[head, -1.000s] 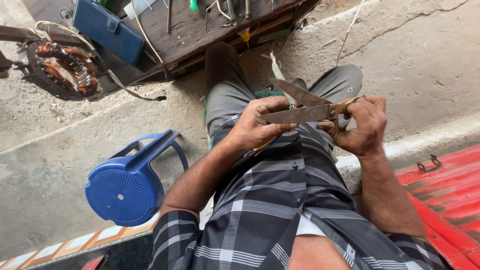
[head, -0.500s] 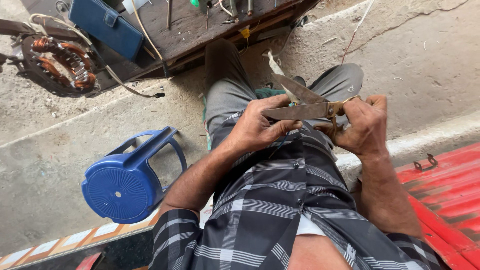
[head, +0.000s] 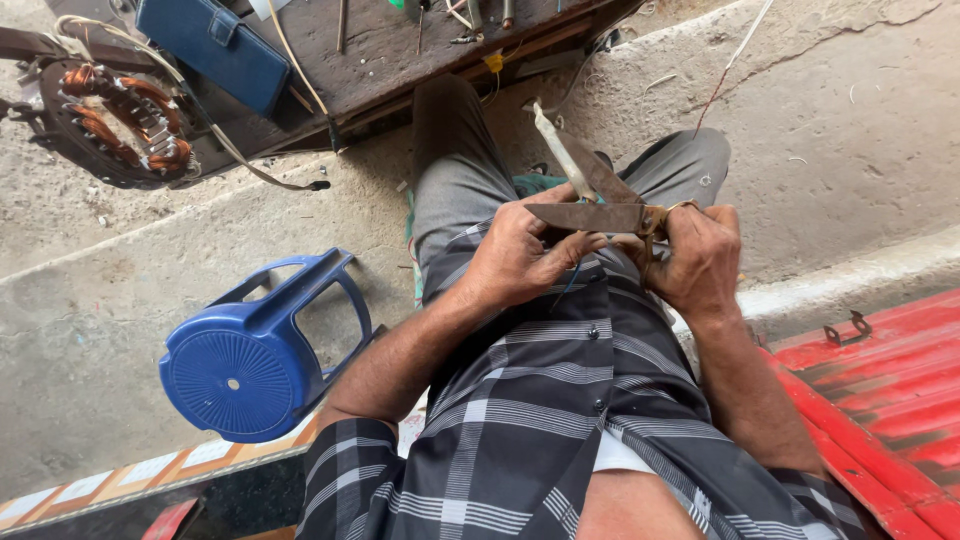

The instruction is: The person sits on the ground and uses shears to strip the outer insulation from a multi-colored electrical cable. They then separate the individual wires and trim the ends.

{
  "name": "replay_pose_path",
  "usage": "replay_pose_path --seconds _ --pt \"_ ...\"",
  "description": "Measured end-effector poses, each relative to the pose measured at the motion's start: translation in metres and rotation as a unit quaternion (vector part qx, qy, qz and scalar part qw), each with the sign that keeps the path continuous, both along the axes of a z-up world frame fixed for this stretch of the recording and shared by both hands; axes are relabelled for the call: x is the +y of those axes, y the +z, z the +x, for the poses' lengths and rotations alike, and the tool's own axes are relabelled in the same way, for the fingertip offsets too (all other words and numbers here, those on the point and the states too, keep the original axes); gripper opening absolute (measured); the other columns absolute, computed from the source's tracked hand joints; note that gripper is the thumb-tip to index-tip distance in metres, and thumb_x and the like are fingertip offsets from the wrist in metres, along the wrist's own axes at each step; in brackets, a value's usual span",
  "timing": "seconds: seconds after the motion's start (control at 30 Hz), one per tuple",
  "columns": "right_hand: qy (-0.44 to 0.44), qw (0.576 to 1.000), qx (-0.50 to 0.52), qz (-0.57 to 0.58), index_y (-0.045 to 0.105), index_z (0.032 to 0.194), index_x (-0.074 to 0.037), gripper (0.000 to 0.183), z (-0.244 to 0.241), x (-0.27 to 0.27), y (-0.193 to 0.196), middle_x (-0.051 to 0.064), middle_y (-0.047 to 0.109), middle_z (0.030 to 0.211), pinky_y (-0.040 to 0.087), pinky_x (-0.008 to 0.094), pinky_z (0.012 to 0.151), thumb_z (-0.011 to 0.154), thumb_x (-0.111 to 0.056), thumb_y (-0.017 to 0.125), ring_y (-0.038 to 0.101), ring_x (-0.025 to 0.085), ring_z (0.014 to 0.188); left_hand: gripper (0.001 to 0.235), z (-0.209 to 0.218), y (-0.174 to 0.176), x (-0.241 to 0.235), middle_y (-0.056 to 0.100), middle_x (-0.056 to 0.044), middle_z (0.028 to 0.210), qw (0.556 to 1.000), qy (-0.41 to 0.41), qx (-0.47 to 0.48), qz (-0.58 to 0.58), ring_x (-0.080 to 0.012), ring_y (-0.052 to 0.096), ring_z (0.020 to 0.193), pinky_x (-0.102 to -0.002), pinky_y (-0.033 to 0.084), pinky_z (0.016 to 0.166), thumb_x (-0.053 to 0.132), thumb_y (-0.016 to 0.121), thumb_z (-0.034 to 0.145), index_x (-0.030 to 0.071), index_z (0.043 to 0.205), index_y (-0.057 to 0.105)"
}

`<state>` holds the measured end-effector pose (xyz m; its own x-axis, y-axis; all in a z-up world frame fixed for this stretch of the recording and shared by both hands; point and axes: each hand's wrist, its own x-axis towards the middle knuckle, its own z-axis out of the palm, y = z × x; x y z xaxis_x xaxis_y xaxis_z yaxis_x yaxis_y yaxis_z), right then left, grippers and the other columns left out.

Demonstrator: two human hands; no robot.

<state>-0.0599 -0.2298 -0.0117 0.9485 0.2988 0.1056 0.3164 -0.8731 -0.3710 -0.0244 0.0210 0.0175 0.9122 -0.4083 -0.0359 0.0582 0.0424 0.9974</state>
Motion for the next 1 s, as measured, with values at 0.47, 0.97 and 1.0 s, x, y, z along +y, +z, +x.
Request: replay_pose_path --seconds 0.47,0.97,1.0 --pt "0.021 0.968 0.142 0.204 0.067 0.088 -0.010 0.045 0.005 -0.024 -0.018 0.003 0.065 0.079 0.047 0.036 0.073 0.082 -0.052 0.083 0.060 0.025 0.074 0.053 -0.004 -0.005 0.001 0.061 0.001 0.073 0.991 -0.022 0.131 -0.006 -0.0048 0.055 0.063 -0.024 0.046 0.057 0.017 0.080 0.093 0.002 0.140 0.060" --pt "0.028 0.997 -0.059 -0.043 0.061 0.084 -0.010 0.066 0.011 -0.003 0.017 0.005 0.057 0.078 0.035 0.045 0.085 0.088 -0.075 0.071 0.051 0.026 0.069 0.054 -0.002 0.005 0.002 0.077 -0.005 0.090 0.997 -0.025 0.074 0.028 -0.0051 0.064 0.076 -0.025 0.056 0.071 0.012 0.078 0.095 0.001 0.144 0.058" --pt "0.024 0.996 -0.058 -0.057 0.061 0.083 -0.010 0.065 0.011 -0.003 0.016 0.004 0.057 0.077 0.035 0.044 0.084 0.088 -0.075 0.071 0.050 0.026 0.068 0.052 -0.002 0.005 0.001 0.077 -0.007 0.097 0.999 -0.018 0.041 0.028 -0.0074 0.067 0.082 -0.026 0.058 0.075 0.012 0.078 0.096 0.001 0.143 0.058"
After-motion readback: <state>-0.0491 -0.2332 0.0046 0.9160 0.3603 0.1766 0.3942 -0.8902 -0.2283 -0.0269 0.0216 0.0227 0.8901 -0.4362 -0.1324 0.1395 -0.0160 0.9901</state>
